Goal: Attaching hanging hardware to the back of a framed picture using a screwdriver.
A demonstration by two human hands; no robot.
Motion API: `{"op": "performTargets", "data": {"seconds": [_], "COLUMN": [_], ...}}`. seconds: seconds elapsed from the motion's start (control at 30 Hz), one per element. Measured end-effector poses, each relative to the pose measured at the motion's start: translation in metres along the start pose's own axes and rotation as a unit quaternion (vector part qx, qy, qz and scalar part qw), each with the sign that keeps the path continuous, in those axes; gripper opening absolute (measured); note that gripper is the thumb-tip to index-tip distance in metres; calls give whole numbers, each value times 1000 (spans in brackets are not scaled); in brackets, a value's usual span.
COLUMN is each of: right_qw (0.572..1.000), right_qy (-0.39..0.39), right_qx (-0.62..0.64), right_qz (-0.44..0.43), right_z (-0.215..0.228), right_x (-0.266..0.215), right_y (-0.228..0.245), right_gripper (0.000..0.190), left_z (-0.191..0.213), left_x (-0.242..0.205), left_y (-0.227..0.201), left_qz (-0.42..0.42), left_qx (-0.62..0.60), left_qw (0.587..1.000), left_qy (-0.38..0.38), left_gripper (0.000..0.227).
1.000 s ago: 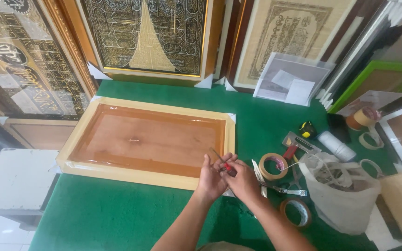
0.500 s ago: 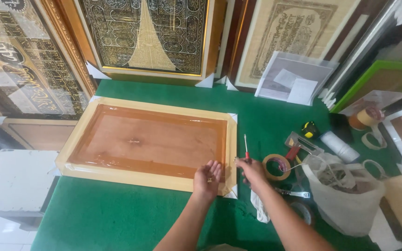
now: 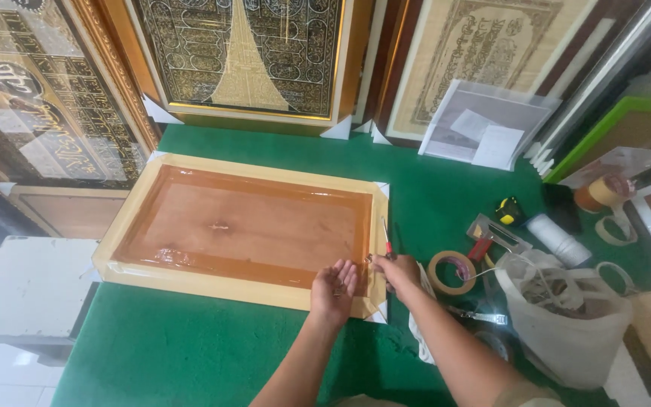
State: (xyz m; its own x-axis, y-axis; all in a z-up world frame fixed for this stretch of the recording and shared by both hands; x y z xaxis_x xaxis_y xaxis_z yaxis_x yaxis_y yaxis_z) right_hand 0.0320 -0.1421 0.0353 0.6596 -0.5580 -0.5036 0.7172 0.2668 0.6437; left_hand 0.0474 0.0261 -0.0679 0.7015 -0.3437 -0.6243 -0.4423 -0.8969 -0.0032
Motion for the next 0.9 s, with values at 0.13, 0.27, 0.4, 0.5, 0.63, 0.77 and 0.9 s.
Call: {"op": "performTargets", "data": {"seconds": [0.13, 0.27, 0.4, 0.5, 0.63, 0.77, 0.9], "right_qw": [999, 995, 952, 911, 893, 886, 911], "right_qy": [-22, -27, -88, -170, -206, -163, -79], "right_qx": [31, 61, -163, -198, -194, -312, -356], "right_qz": [9, 80, 242, 318, 349, 302, 195], "right_z": [10, 28, 45, 54, 61, 61, 55], "right_x": [-16, -54, -76, -96, -100, -112, -100], "right_y": [-8, -1, 15, 28, 31, 44, 37], "right_gripper": [41, 41, 36, 32, 33, 29, 36], "left_z": [-41, -73, -86, -97, -87, -65, -96], "left_x": [-47, -76, -73, -88, -74, -51, -99], "left_y": [6, 14, 24, 28, 41, 55, 52], "left_qz": [29, 75, 120, 135, 152, 157, 144], "left_qx": [10, -5, -4, -8, 37, 128, 246], "left_qw": [999, 995, 983, 978, 972, 969, 945], "left_qy": [15, 67, 137, 159, 175, 144, 162], "left_gripper": [64, 87, 106, 109, 109, 100, 104]}}
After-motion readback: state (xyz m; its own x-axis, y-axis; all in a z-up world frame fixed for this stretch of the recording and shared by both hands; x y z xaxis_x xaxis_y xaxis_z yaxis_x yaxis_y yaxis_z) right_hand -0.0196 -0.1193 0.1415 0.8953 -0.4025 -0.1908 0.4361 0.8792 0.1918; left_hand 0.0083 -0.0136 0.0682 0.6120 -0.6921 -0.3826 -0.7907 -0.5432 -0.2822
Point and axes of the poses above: each hand's wrist, its own x-axis towards the middle knuckle, its own z-axis out of the back of the hand, y = z × x, the point moved 4 cm from there along x, towards the middle knuckle, and after that the axes turned 12 degrees about -x, right-handed, at the moved point
